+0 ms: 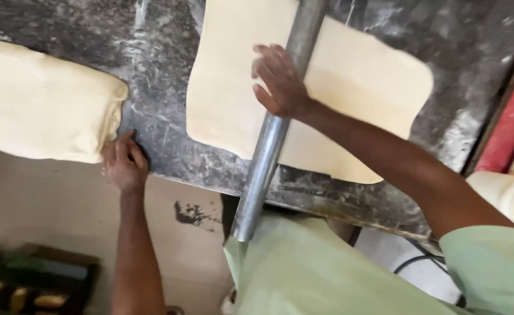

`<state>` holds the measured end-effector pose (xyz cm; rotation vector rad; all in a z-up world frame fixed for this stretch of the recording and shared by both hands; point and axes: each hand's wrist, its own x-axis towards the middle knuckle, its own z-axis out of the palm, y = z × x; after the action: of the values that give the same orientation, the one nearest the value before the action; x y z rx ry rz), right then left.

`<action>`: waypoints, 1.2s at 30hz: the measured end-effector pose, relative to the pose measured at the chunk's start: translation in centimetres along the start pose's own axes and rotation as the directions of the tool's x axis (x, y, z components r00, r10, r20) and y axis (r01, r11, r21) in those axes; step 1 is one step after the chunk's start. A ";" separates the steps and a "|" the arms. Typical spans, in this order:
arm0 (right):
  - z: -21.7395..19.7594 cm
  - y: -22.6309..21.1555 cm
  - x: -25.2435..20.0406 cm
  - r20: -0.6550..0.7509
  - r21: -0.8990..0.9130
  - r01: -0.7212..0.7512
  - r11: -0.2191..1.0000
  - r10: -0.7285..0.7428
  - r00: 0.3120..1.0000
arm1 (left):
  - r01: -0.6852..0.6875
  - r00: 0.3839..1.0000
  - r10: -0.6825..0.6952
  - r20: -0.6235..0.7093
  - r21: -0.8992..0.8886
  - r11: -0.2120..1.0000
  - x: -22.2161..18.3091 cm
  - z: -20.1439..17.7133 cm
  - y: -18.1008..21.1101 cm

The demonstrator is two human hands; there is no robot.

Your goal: The person is folding and rolling out large sheets of dough on a floured production surface.

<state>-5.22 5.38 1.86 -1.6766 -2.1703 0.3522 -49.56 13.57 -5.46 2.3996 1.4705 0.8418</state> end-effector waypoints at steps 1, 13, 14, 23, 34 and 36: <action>-0.1 0.7 -0.8 -0.056 0.009 -0.022 1.000 0.022 0.998 | -0.005 1.000 0.005 0.002 0.017 1.000 1.3 0.4 0.5; 2.5 -2.8 12.3 0.002 0.064 0.117 0.991 -0.117 0.993 | -0.111 0.987 0.113 0.114 -0.025 0.994 2.8 -0.2 -0.4; 2.4 -2.8 11.4 -0.002 0.059 0.104 0.993 -0.104 0.995 | -0.121 0.985 0.124 0.118 -0.034 0.992 2.4 -0.1 -0.6; 2.4 -2.6 16.3 -0.017 -0.145 0.143 0.979 -0.147 0.989 | -0.037 0.962 0.079 0.260 -0.163 0.986 2.7 1.5 -2.8; 3.2 -4.3 19.1 -0.026 -0.134 0.074 0.988 -0.079 0.997 | 0.152 0.977 -0.027 0.211 -0.605 0.782 4.6 -1.9 3.3; 1.5 -3.8 13.5 -0.012 -0.133 0.011 0.991 -0.013 1.000 | -0.009 0.974 0.145 0.176 -0.606 0.796 6.9 -2.7 7.7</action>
<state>-12.19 17.51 3.98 -1.7297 -2.2373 0.1960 -42.97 15.50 2.74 1.9869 0.8479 0.8709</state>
